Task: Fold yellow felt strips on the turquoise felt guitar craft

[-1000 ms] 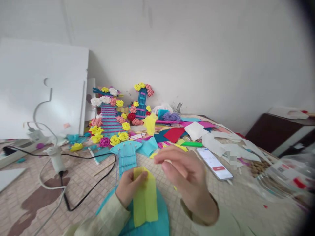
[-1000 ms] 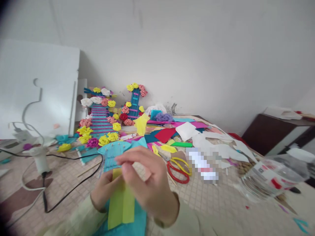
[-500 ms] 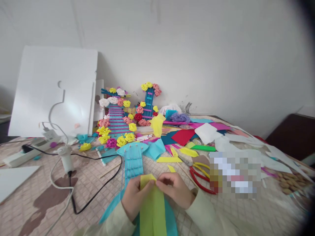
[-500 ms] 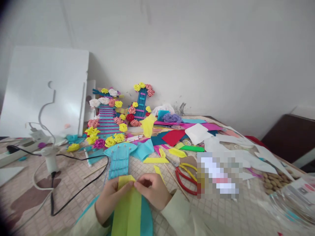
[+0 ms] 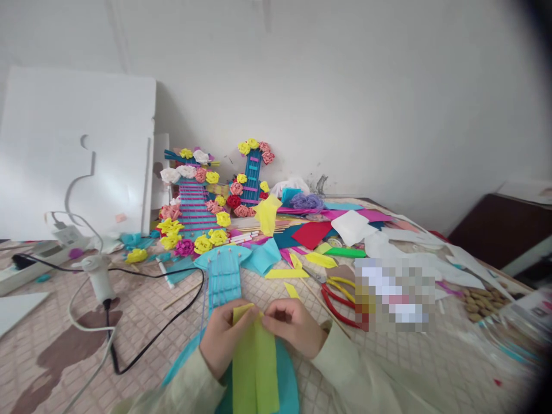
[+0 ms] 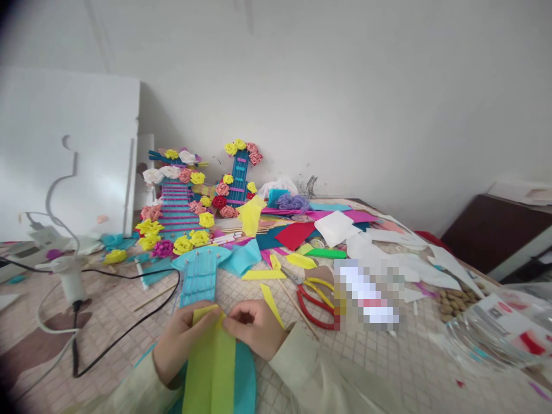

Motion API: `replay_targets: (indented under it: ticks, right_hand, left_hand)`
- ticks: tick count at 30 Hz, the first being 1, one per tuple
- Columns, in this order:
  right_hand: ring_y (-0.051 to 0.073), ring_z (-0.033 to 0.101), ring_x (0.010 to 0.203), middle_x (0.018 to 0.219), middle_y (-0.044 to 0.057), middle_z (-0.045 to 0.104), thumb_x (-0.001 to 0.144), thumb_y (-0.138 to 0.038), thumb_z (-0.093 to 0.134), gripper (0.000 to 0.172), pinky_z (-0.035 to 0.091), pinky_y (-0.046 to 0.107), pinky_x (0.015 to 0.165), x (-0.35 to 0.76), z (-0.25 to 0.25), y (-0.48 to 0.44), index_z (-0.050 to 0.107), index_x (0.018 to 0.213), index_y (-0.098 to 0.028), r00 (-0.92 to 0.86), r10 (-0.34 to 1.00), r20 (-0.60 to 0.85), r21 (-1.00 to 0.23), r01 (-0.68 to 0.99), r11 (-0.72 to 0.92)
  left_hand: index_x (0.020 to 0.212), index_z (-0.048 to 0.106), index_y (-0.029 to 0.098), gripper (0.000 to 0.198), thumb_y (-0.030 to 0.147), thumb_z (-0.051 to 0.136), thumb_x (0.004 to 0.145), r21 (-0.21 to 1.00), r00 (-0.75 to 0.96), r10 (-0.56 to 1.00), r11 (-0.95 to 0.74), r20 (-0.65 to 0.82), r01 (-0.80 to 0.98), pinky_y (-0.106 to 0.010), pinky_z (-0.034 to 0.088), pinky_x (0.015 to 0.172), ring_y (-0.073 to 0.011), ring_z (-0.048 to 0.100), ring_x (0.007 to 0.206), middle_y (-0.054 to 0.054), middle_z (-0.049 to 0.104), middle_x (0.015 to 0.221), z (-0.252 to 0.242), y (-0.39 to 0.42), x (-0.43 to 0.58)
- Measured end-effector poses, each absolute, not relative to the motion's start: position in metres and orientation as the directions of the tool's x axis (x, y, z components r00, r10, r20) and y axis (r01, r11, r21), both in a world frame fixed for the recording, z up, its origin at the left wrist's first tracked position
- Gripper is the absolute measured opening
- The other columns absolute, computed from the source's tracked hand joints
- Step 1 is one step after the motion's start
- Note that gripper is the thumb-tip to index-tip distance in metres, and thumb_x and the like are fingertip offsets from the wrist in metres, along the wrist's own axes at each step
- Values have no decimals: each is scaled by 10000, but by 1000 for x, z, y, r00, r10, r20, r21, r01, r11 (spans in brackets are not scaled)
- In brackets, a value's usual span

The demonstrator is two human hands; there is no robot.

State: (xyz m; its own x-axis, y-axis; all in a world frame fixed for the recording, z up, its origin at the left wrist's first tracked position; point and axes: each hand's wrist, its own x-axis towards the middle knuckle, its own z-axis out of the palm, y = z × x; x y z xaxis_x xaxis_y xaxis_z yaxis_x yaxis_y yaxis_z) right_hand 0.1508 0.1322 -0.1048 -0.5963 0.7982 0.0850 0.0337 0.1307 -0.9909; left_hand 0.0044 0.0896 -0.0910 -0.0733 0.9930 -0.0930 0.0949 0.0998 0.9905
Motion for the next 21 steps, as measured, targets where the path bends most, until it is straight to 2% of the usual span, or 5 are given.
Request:
replay_targets:
  ticks: [5, 13, 17, 21]
  right_hand:
    - [82, 440, 472, 522, -13, 495, 702, -360, 584, 249, 336, 199, 455, 150, -107, 132, 557, 613, -128, -592, 803, 69, -995, 16, 96]
    - [85, 437, 470, 504, -12, 483, 721, -356, 552, 264, 329, 205, 456, 151, -106, 131, 534, 587, -129, -581, 810, 76, -993, 31, 116]
    - [88, 429, 511, 559, -10, 493, 702, -340, 571, 218, 332, 207, 480, 150, -107, 130, 556, 642, -131, -556, 825, 102, -988, 43, 151]
    - [82, 400, 506, 530, -19, 467, 701, -302, 571, 215, 310, 205, 471, 149, -109, 130, 534, 574, -132, -542, 831, 129, -975, 81, 205]
  left_hand:
    - [642, 574, 140, 304, 443, 578, 646, 990, -106, 988, 125, -117, 71, -210, 334, 394, -116, 442, 423, 13, 508, 473, -91, 93, 1]
    - [658, 595, 144, 287, 430, 597, 633, 992, -209, 972, 122, -110, 43, -210, 355, 394, -123, 460, 430, 13, 516, 492, -90, 94, -3]
    - [635, 592, 141, 298, 438, 587, 639, 990, -130, 986, 118, -108, 74, -212, 367, 405, -126, 467, 451, 4, 528, 504, -94, 95, -1]
    - [668, 590, 136, 300, 435, 594, 649, 992, -45, 993, 113, -110, 61, -215, 381, 433, -124, 473, 486, 0, 538, 531, -99, 93, 4]
